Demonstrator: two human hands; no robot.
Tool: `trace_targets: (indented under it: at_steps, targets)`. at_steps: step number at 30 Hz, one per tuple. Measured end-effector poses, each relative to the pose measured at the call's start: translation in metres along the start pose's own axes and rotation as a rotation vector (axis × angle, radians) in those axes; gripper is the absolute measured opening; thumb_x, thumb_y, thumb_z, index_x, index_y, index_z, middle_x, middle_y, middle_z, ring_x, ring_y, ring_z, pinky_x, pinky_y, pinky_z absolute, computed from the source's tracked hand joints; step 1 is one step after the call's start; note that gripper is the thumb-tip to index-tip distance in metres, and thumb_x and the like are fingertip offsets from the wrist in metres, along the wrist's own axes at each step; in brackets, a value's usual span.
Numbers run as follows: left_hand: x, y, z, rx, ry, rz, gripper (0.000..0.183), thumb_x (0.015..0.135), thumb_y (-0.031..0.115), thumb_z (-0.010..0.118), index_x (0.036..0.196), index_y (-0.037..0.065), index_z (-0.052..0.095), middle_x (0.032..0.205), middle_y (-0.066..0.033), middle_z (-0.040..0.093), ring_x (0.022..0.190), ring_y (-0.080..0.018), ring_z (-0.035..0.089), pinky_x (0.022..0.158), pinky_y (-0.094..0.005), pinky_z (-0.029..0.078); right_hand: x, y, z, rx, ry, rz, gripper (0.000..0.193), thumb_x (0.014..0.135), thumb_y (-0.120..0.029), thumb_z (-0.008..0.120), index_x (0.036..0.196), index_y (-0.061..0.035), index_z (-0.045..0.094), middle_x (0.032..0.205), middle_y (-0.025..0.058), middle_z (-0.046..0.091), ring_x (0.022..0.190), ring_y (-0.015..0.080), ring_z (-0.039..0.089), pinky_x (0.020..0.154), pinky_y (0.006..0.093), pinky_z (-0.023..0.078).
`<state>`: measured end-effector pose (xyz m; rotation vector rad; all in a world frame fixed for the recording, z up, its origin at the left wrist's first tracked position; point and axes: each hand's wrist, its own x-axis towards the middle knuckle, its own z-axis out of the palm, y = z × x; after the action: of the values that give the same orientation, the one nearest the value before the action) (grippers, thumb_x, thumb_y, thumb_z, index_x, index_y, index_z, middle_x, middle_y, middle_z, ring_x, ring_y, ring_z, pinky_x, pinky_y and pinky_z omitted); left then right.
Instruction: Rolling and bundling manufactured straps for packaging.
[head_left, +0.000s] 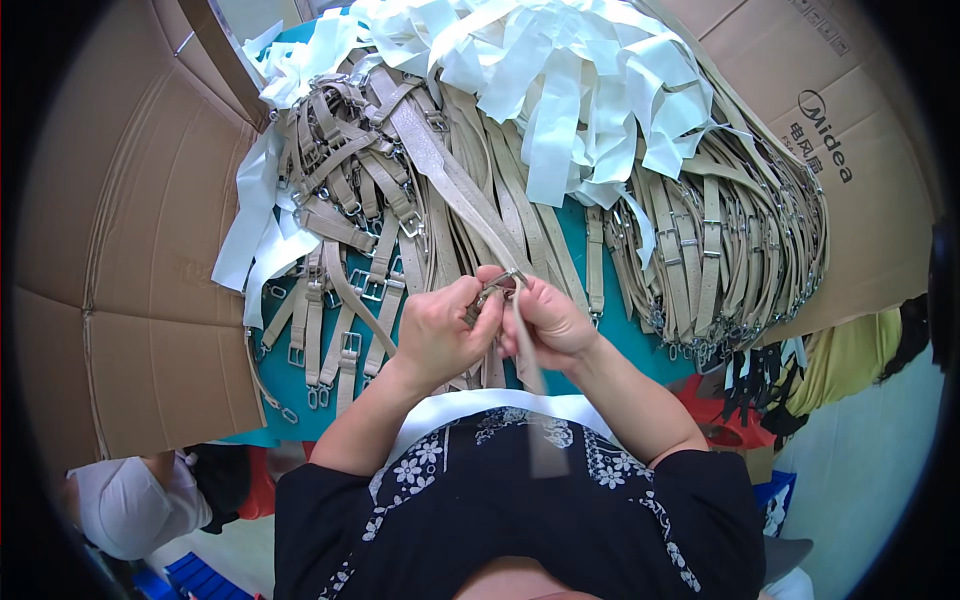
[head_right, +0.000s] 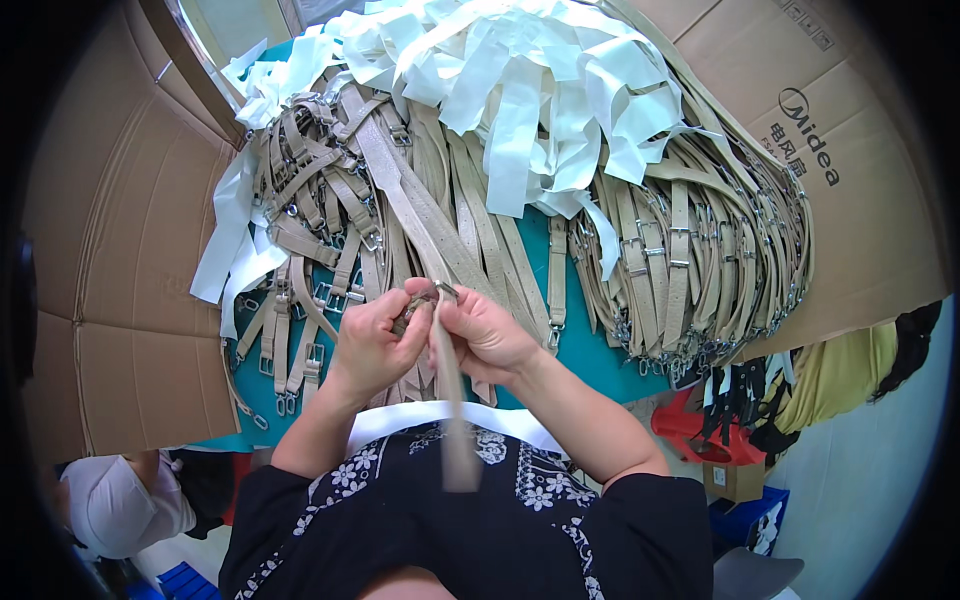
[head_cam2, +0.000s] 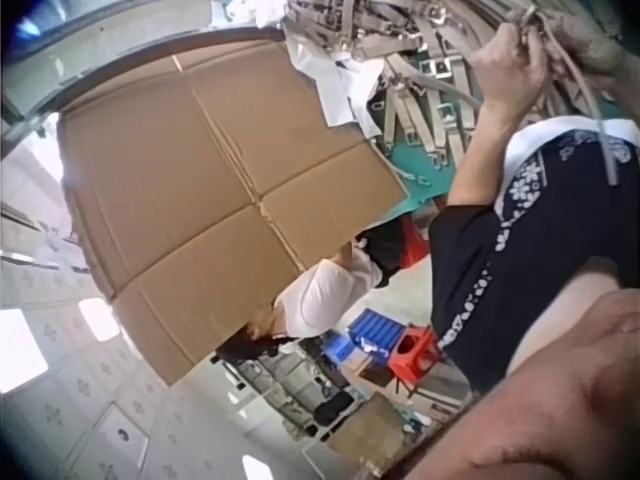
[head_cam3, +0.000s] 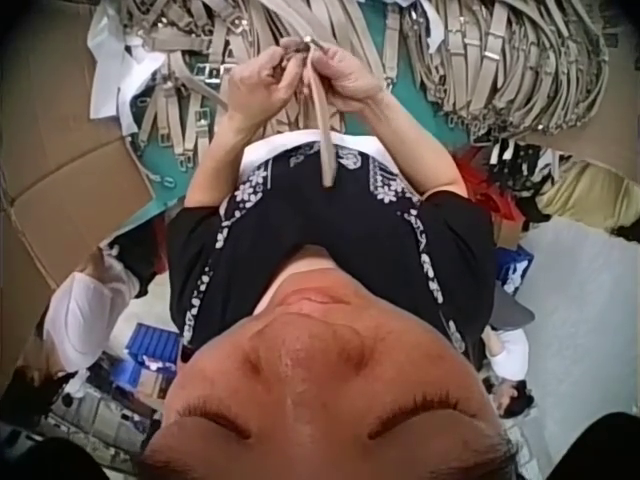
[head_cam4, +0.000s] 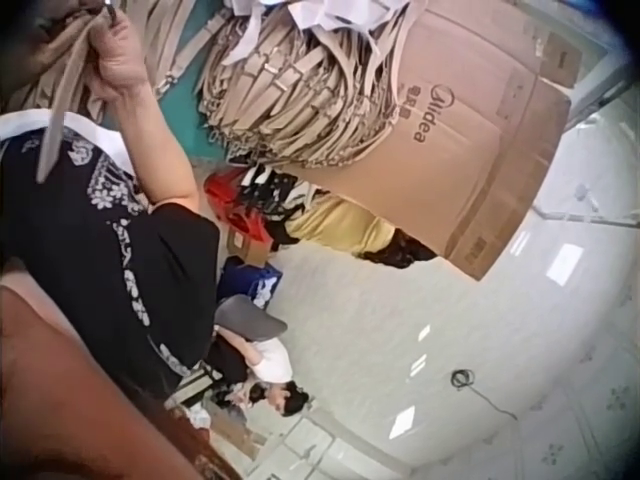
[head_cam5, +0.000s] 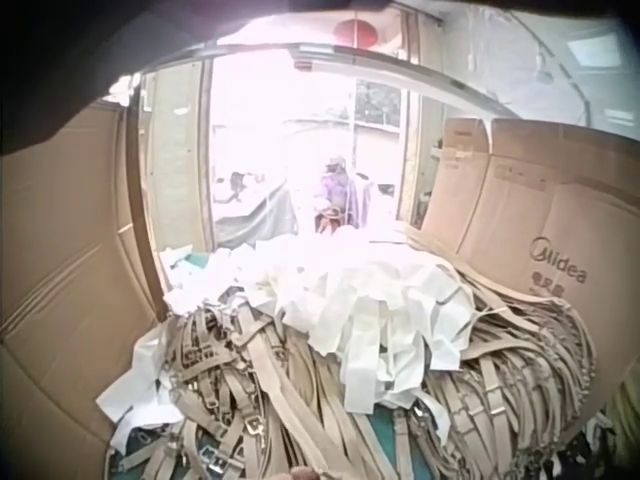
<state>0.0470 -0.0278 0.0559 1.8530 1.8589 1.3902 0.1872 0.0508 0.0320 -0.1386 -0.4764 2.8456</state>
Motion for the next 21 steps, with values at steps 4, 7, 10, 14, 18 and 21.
trace_targets:
  at_steps: [4, 7, 10, 14, 18, 21]
  targets:
    - [-0.004, -0.005, 0.000, -0.090, -0.029, -0.050, 0.011, 0.075, 0.011, 0.062, 0.072, 0.003, 0.054, 0.059, -0.0122, 0.055, 0.046, -0.0262, 0.054, 0.042, -0.0325, 0.041, 0.004, -0.002, 0.003, -0.377, 0.205, -0.066, 0.049, 0.081, -0.019, 0.063, 0.123, -0.0022, 0.043, 0.091, 0.0048, 0.061, 0.082, 0.0129, 0.061, 0.073, 0.0283, 0.051]
    - [-0.007, -0.010, -0.004, -0.120, -0.119, -0.040, 0.009, 0.077, 0.009, 0.059, 0.079, 0.001, 0.055, 0.067, -0.0133, 0.058, 0.053, -0.0281, 0.057, 0.047, -0.0331, 0.043, 0.005, -0.001, 0.005, -0.526, 0.251, -0.049, 0.047, 0.082, -0.017, 0.063, 0.122, -0.0029, 0.045, 0.094, 0.0042, 0.061, 0.082, 0.0112, 0.060, 0.072, 0.0269, 0.051]
    - [-0.010, -0.019, -0.007, -0.257, -0.232, -0.029, 0.013, 0.080, 0.009, 0.057, 0.089, 0.000, 0.056, 0.077, -0.0147, 0.061, 0.063, -0.0298, 0.059, 0.056, -0.0337, 0.046, 0.007, -0.001, 0.017, -0.622, 0.250, -0.038, 0.040, 0.084, -0.017, 0.061, 0.119, -0.0029, 0.049, 0.091, 0.0028, 0.061, 0.079, 0.0090, 0.059, 0.069, 0.0237, 0.049]
    - [-0.008, -0.029, -0.001, -0.091, -0.067, 0.176, 0.020, 0.081, 0.011, 0.057, 0.098, 0.000, 0.055, 0.084, -0.0161, 0.060, 0.076, -0.0304, 0.060, 0.065, -0.0347, 0.047, 0.012, -0.009, 0.006, -0.869, 0.383, -0.190, 0.032, 0.090, -0.029, 0.051, 0.108, -0.0040, 0.059, 0.075, -0.0015, 0.060, 0.067, 0.0040, 0.053, 0.062, 0.0188, 0.044]
    - [-0.015, -0.014, -0.021, -0.109, -0.382, -0.230, 0.027, 0.078, 0.020, 0.065, 0.094, -0.001, 0.059, 0.075, -0.0096, 0.057, 0.063, -0.0191, 0.055, 0.059, -0.0267, 0.045, 0.016, -0.020, -0.003, -0.994, 0.516, -0.189, 0.040, 0.092, -0.038, 0.044, 0.108, -0.0055, 0.060, 0.068, -0.0050, 0.052, 0.060, 0.0030, 0.043, 0.056, 0.0194, 0.038]
    - [-0.021, -0.014, -0.026, -0.380, -0.466, -0.320, 0.016, 0.072, 0.005, 0.069, 0.084, -0.003, 0.062, 0.071, -0.0035, 0.055, 0.063, -0.0091, 0.051, 0.057, -0.0216, 0.042, 0.017, -0.029, 0.003, -1.213, 0.422, -0.113, 0.041, 0.093, -0.040, 0.041, 0.104, -0.0057, 0.061, 0.070, -0.0046, 0.053, 0.065, 0.0037, 0.044, 0.060, 0.0197, 0.038]
